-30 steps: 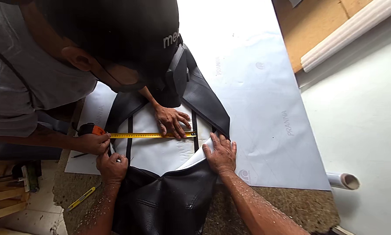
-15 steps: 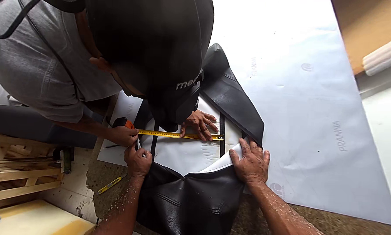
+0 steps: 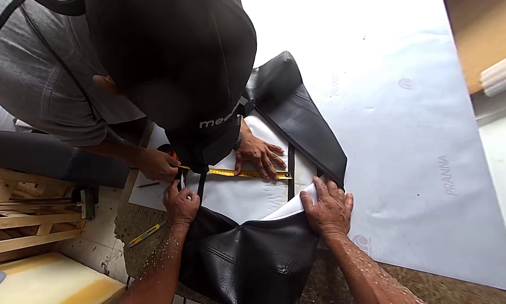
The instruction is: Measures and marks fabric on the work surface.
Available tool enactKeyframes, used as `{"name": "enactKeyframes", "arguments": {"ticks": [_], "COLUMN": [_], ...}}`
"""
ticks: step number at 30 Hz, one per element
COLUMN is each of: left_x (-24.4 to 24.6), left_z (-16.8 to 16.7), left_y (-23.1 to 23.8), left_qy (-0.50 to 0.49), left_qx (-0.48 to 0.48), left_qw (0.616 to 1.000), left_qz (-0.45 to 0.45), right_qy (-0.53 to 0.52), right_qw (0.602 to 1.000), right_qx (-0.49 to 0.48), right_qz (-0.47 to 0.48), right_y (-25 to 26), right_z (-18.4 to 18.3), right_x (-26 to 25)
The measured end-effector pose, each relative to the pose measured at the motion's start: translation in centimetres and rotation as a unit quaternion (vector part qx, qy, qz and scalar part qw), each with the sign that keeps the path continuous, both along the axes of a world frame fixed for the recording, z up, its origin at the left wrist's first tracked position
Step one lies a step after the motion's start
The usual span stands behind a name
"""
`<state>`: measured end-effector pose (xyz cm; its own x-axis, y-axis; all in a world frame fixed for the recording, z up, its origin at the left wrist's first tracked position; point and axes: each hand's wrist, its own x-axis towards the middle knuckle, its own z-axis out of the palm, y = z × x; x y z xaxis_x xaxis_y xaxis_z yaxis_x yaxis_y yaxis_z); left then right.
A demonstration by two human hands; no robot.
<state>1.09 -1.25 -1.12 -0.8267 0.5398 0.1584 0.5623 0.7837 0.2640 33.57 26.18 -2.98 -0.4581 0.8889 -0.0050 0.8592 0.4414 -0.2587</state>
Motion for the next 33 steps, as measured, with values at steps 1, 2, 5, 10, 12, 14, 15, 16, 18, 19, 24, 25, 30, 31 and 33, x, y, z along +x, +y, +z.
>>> {"name": "enactKeyframes", "arguments": {"ticks": [1,2,5,10,12,14,15,16,18,19,24,25,30,31,33], "left_x": [0.0,0.0,-0.1,-0.1,-0.1,-0.2,-0.3,-0.5,-0.9,-1.0,-1.1,-1.0,-0.9,-1.0,-1.1], "left_z": [0.0,-0.1,-0.2,-0.3,-0.3,0.3,0.7,0.9,1.2,1.3,2.6,2.6,0.8,0.5,0.5], "left_y": [0.0,0.0,-0.1,-0.1,0.0,0.4,0.8,1.1,1.5,1.6,2.3,2.3,1.5,1.4,1.4], "left_qy": [0.0,0.001,0.004,-0.005,-0.003,-0.011,-0.015,-0.012,-0.009,-0.014,-0.049,-0.046,0.009,0.014,0.012], "left_qx": [0.002,0.003,0.001,-0.002,0.0,-0.03,-0.054,-0.072,-0.1,-0.112,-0.135,-0.126,-0.071,-0.059,-0.041], "left_qw": [1.0,1.0,1.0,1.0,1.0,0.999,0.998,0.996,0.993,0.991,0.986,0.986,0.993,0.994,0.995], "left_qz": [0.0,-0.001,-0.002,0.004,0.012,0.028,0.038,0.047,0.061,0.067,0.089,0.096,0.093,0.091,0.094], "right_qy": [0.002,0.002,0.005,0.003,0.0,0.0,0.001,0.003,-0.001,-0.002,-0.009,-0.008,-0.003,-0.005,-0.006], "right_qw": [1.0,1.0,1.0,1.0,1.0,1.0,1.0,1.0,1.0,1.0,1.0,1.0,1.0,1.0,1.0], "right_qx": [0.0,0.001,0.003,-0.006,-0.005,-0.004,-0.005,-0.005,-0.006,-0.006,-0.007,-0.006,-0.006,-0.007,-0.008], "right_qz": [0.0,0.0,0.0,0.001,0.0,0.0,-0.001,-0.002,-0.003,-0.002,-0.003,-0.003,-0.004,-0.004,-0.005], "right_y": [0.0,0.0,0.0,0.0,0.0,0.0,0.0,0.1,0.0,0.1,0.1,0.1,0.1,0.1,0.1], "right_z": [0.0,0.0,-0.1,0.2,0.1,0.1,0.1,0.1,-0.1,-0.1,-0.1,-0.1,-0.2,-0.2,-0.3], "right_x": [0.0,0.0,0.0,-0.1,-0.1,-0.1,-0.1,-0.1,0.0,0.0,0.0,0.0,0.0,0.1,0.0]}}
